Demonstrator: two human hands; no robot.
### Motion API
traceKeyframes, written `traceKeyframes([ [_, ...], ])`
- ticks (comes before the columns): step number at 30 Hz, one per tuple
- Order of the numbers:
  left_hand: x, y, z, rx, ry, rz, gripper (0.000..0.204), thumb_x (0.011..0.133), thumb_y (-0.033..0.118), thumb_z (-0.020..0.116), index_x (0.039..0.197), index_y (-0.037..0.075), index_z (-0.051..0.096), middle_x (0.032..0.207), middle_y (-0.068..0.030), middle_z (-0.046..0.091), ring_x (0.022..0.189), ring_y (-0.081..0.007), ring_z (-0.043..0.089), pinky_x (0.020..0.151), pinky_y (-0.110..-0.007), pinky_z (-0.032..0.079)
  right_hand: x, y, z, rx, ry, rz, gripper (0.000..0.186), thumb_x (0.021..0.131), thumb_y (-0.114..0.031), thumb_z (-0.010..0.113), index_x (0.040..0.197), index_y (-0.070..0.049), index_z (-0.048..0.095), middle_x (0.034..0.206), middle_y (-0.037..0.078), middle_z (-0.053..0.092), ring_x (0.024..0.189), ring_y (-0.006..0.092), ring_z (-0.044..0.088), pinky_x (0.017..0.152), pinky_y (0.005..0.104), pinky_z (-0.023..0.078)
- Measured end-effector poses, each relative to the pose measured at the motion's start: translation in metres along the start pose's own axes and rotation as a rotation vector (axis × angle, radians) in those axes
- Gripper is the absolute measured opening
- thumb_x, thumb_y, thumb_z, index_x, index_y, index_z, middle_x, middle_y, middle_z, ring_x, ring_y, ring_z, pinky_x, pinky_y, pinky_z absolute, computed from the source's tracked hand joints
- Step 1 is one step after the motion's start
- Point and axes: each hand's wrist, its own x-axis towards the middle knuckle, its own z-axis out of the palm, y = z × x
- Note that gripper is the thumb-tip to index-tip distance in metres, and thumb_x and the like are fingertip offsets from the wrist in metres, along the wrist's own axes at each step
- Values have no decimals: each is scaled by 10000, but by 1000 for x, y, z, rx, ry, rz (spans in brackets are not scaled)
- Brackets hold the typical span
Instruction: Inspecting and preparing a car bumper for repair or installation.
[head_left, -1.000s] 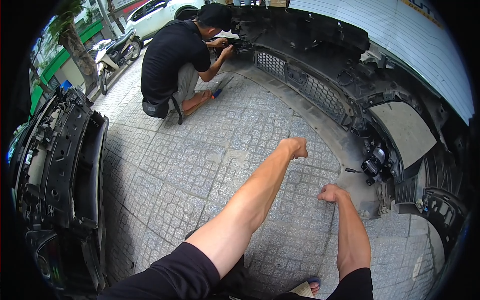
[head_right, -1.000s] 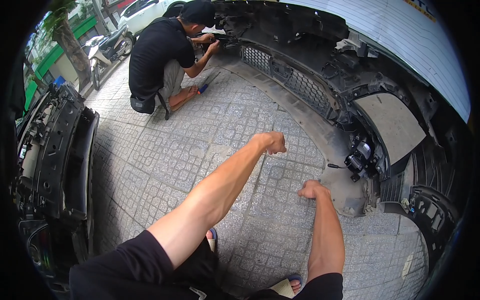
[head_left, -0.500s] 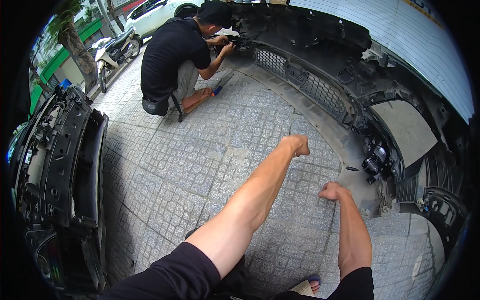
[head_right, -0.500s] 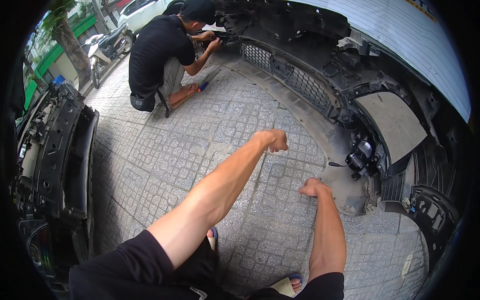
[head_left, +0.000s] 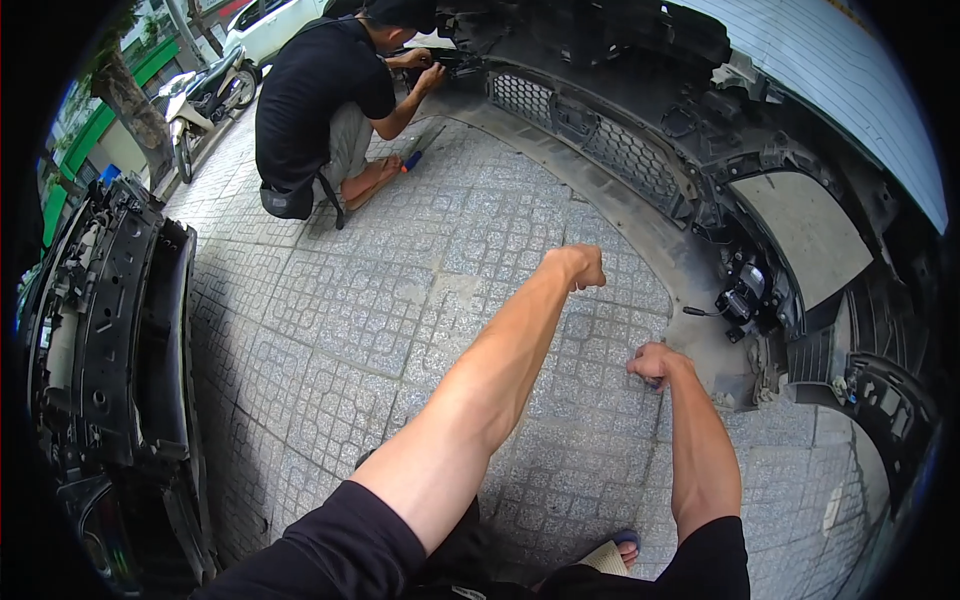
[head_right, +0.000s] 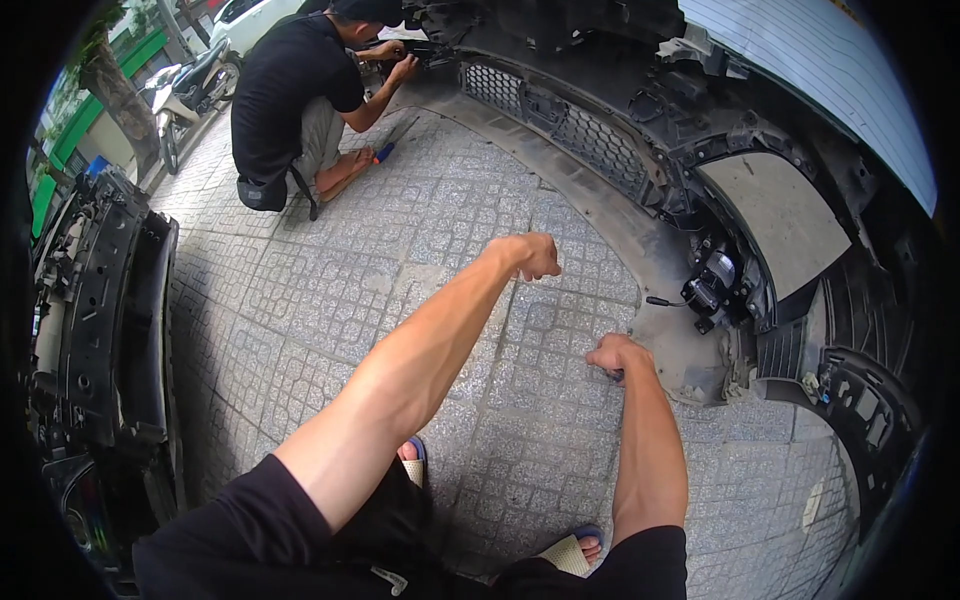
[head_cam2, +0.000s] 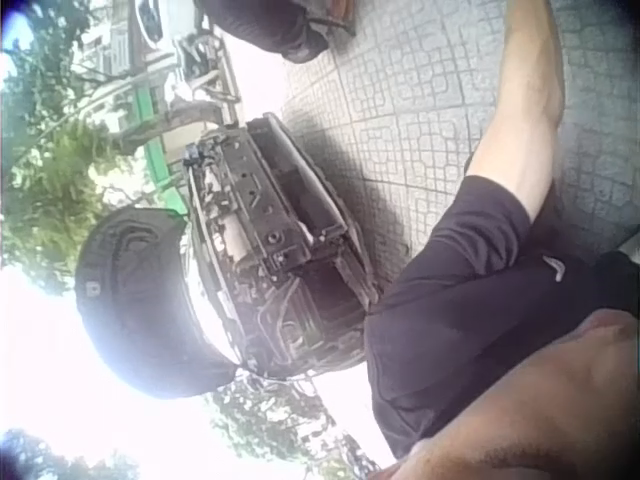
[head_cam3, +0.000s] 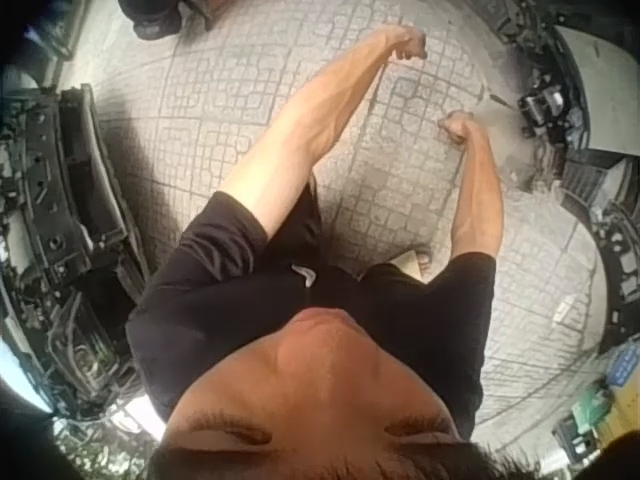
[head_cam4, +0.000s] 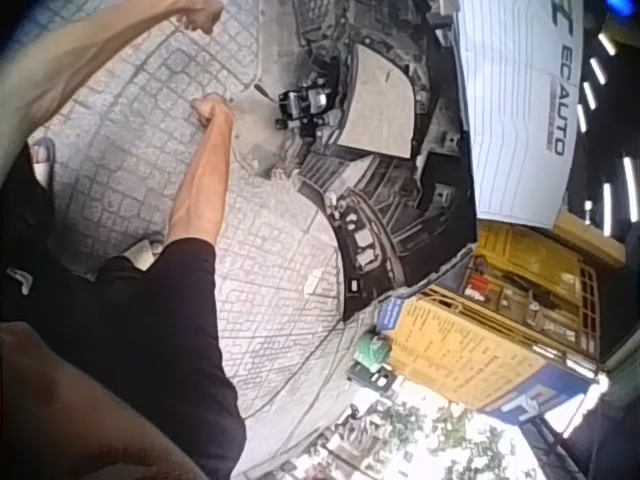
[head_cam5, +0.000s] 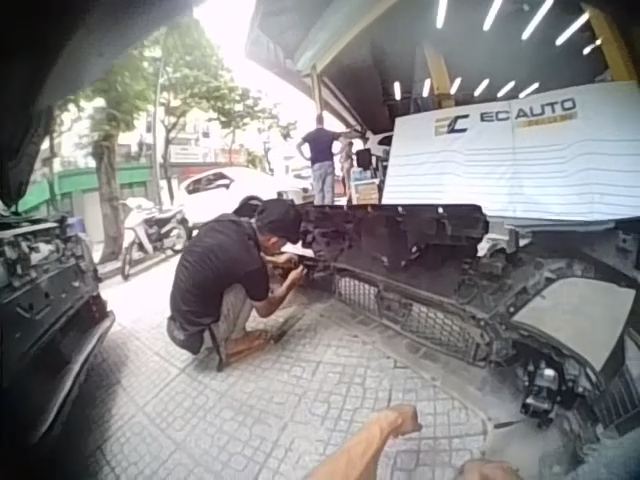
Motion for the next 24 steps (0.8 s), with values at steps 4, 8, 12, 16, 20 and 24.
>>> traceKeyframes([
  [4,5,-7,-5,-18,-23,-8,392,862,359,605,1073,45,708,1024,-96,735,898,-214,713,826,-376,557,15,-2,-5,118,226,-83,485,854,-294,614,1265,-36,612,1294,188,599,1173,324,591,958,466,512],
  [8,16,-10,-1,21,-110,-6,454,930,386,569,1264,83,618,1087,-94,699,988,-212,680,794,-358,577,27,5,-10,-234,334,-107,474,844,-256,631,1257,-24,614,1327,203,577,1239,309,558,1005,415,482],
  [12,33,-6,8,1,-143,36,442,906,353,596,1250,77,631,1067,-100,706,971,-218,683,806,-361,581,49,30,-5,-171,515,-206,428,810,-211,664,1195,-24,654,1323,195,582,1245,314,552,1006,418,479],
  [16,52,-33,21,45,-193,-3,456,812,280,684,1215,68,656,999,-120,720,955,-221,692,783,-362,590,36,-22,-8,151,378,-151,343,794,-131,681,1118,-19,680,1148,191,674,1108,327,633,937,427,514],
  [20,76,-15,27,283,-83,215,462,795,270,724,1158,-6,655,929,-122,728,912,-212,711,769,-336,590,85,7,-20,-165,1202,-734,273,830,-206,686,1015,-6,701,895,169,729,856,332,709,810,427,546],
  [24,77,-26,48,-358,-51,36,439,857,307,701,1070,-74,650,912,-161,722,879,-187,725,708,-326,588,58,-44,-34,568,551,-463,381,871,-339,654,1068,-15,695,987,174,721,912,340,693,865,407,526],
])
